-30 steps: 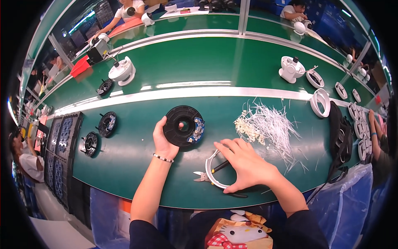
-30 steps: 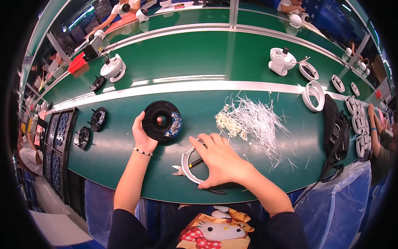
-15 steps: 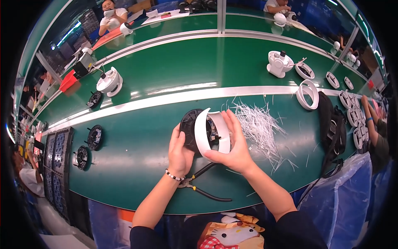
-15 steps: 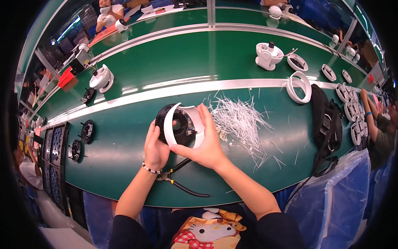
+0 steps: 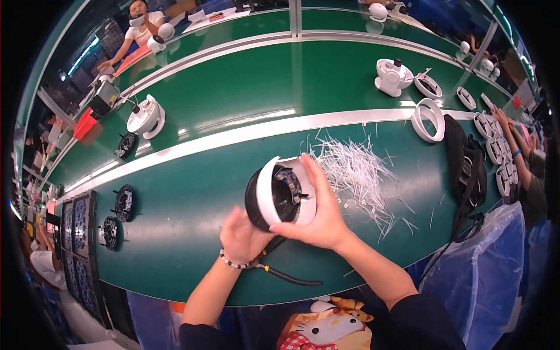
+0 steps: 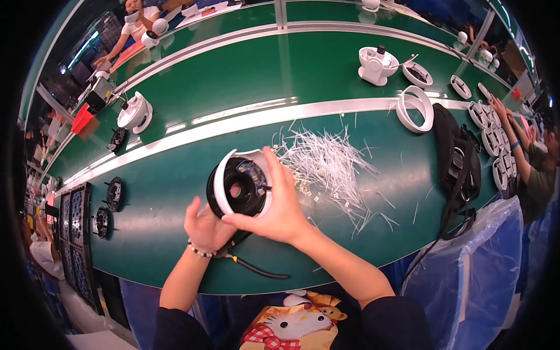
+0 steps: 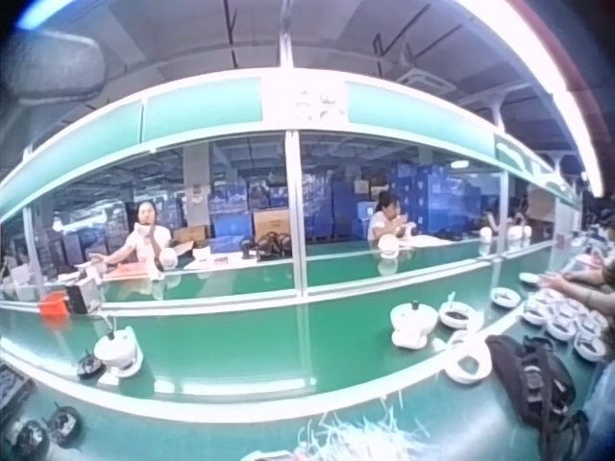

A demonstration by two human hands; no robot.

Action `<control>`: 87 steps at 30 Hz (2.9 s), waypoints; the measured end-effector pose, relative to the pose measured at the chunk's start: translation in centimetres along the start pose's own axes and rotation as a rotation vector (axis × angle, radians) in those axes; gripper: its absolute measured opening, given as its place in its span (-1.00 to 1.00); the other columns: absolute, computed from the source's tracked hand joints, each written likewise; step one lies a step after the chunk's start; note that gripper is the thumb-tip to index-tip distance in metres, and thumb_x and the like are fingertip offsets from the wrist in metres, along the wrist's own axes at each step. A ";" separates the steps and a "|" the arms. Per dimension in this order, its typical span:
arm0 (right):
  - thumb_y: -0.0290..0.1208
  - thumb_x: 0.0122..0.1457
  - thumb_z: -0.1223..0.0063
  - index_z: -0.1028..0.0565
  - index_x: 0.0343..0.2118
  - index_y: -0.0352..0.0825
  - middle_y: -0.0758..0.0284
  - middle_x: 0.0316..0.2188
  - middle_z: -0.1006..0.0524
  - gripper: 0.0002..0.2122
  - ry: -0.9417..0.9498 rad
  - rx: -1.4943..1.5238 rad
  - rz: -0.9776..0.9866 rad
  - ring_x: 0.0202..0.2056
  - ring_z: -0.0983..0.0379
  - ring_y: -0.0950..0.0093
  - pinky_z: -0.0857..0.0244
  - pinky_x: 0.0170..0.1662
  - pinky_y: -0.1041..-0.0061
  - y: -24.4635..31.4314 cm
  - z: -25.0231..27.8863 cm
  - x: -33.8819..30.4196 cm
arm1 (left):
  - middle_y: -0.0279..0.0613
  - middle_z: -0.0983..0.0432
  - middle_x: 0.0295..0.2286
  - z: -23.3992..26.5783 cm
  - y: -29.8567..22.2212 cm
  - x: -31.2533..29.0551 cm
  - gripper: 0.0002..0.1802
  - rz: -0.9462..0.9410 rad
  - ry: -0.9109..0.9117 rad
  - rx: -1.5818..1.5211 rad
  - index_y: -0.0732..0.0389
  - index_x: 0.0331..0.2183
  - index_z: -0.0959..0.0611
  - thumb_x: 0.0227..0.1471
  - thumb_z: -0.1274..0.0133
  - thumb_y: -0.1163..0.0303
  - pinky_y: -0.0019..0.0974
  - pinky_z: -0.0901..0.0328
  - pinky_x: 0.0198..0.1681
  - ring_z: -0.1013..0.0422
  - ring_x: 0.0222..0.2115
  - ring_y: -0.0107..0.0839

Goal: Assembling security camera components on a production line.

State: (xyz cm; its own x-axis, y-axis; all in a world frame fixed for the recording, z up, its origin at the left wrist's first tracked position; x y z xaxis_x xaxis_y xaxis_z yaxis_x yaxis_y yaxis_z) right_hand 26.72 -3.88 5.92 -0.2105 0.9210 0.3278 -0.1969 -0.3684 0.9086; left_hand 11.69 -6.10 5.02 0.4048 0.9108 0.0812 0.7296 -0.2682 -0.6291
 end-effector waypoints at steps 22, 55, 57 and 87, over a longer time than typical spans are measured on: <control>-0.09 -0.50 -0.35 -0.02 0.03 -0.42 -0.03 0.03 -0.03 -0.01 0.063 -0.246 0.254 0.05 0.03 0.11 0.09 0.06 0.22 1.9 -1.5 -0.9 | 0.00 -0.29 -0.15 1.0 -0.4 0.0 -0.36 0.117 -0.309 -0.132 0.27 -0.07 -0.27 -0.04 0.40 -0.02 -0.14 -0.25 -0.12 -0.29 -0.16 -0.19; -0.05 -0.53 -0.32 0.00 0.06 -0.36 0.03 0.06 -0.04 0.02 0.219 -0.343 0.324 0.05 0.04 0.07 0.10 0.05 0.18 1.4 -1.8 -0.4 | -0.07 -0.31 -0.15 2.5 -0.4 -0.3 -0.32 0.135 -0.130 -0.036 0.24 -0.05 -0.28 -0.14 0.16 -0.03 -0.15 -0.18 -0.05 -0.29 -0.14 -0.23; -0.03 -0.51 -0.30 0.05 0.07 -0.38 0.02 0.07 0.00 0.04 0.206 -0.416 0.298 0.07 0.07 0.06 0.15 0.05 0.15 1.5 -2.3 -0.7 | -0.08 -0.31 -0.15 2.6 -0.5 -0.3 -0.38 0.126 -0.064 -0.159 0.27 -0.06 -0.28 -0.17 0.13 0.14 -0.19 -0.19 -0.06 -0.29 -0.15 -0.26; -0.17 -0.35 -0.24 -0.17 -0.01 -0.33 0.11 0.07 -0.03 -0.24 0.637 -0.425 0.428 0.08 0.05 0.14 0.19 0.08 0.06 1.2 -0.2 -2.7 | -0.10 -0.36 -0.19 4.5 -5.3 7.7 -0.53 -0.041 -0.494 0.181 0.22 -0.14 -0.33 0.01 0.41 0.13 -0.17 -0.20 -0.07 -0.30 -0.17 -0.27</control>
State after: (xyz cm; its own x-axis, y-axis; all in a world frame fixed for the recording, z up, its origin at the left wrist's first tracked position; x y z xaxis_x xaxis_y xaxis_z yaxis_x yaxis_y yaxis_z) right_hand 26.87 -6.88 6.09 -0.8177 0.4935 0.2963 -0.2921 -0.7992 0.5253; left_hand 8.44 3.76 5.53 0.0377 0.9705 -0.2383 0.6146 -0.2106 -0.7602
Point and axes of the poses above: each hand's wrist, its own x-axis towards the middle knuckle, its own z-axis out of the back of the hand, y = z × x, the point moved 1 cm from there along x, towards the middle knuckle
